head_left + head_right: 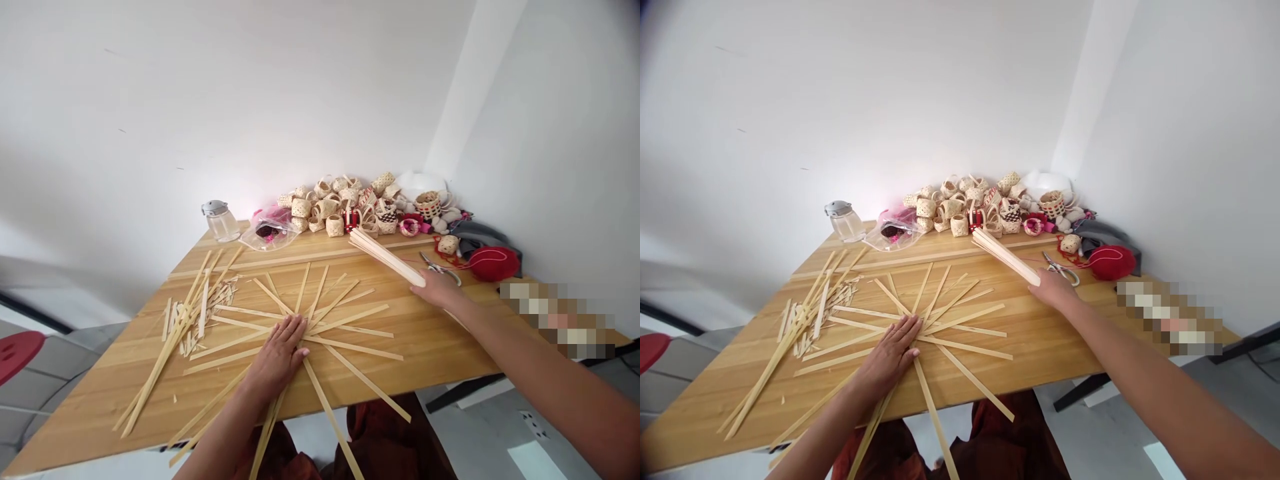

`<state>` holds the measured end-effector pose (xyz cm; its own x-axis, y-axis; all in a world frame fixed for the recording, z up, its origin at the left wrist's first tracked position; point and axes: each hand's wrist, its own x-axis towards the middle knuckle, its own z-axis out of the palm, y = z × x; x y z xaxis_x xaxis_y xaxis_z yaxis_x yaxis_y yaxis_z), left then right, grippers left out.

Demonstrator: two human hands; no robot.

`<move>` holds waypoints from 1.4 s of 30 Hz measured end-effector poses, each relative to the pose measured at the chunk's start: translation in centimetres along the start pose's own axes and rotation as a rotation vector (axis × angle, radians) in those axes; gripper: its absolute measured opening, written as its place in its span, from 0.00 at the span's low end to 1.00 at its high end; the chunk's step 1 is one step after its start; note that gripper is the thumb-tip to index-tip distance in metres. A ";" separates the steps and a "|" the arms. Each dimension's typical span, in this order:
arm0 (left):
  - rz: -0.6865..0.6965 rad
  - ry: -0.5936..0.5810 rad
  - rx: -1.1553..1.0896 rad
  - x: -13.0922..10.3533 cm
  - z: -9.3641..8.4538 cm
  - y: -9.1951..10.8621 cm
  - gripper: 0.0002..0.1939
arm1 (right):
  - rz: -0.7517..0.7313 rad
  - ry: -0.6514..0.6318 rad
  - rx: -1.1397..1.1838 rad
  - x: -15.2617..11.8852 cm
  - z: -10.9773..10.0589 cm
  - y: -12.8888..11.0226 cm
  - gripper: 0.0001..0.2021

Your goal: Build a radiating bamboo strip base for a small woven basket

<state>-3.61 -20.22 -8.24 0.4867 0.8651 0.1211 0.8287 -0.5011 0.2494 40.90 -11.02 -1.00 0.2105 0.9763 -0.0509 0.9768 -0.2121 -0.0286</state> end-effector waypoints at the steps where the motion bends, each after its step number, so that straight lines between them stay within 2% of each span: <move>1: 0.003 -0.001 0.007 0.0 0.1 -0.1 0.30 | 0.004 0.000 0.001 0.3 0.1 -0.3 0.20; 6: -0.019 -0.027 0.046 0.1 0.2 -0.1 0.30 | 0.032 0.002 0.008 1.1 0.4 -1.8 0.24; 11: -0.013 -0.014 0.076 0.1 0.5 -0.2 0.30 | 0.042 0.042 -0.009 0.6 0.8 -2.7 0.27; 17: 0.032 0.071 0.114 -0.1 1.1 -0.8 0.31 | 0.061 0.084 0.007 -1.2 1.1 -2.4 0.38; 22: 0.052 0.084 0.110 -0.1 1.2 -1.1 0.31 | 0.081 0.060 0.086 -2.4 1.4 -1.5 0.47; 25: 0.039 0.102 0.107 -0.2 1.8 -1.3 0.31 | 0.100 0.063 0.097 -2.7 1.7 -1.3 0.44; 30: 0.032 0.182 0.110 -0.3 2.9 -1.8 0.31 | 0.110 0.109 0.073 -2.7 2.1 -1.6 0.30; 35: 0.044 0.193 0.109 -0.4 3.1 -1.8 0.31 | 0.125 0.122 0.074 -2.1 2.1 -1.5 0.24; 39: 0.034 0.176 0.111 -0.4 2.7 -1.7 0.31 | 0.138 0.090 0.085 -1.8 1.8 -1.4 0.28; 42: 0.039 0.122 0.114 -0.3 2.2 -1.5 0.31 | 0.140 0.061 0.093 -2.0 1.3 -1.0 0.40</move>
<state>-4.43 -19.77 -10.78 0.4874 0.8379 0.2457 0.8394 -0.5271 0.1324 39.47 -12.86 -2.16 0.3490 0.9371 0.0001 0.9306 -0.3466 -0.1181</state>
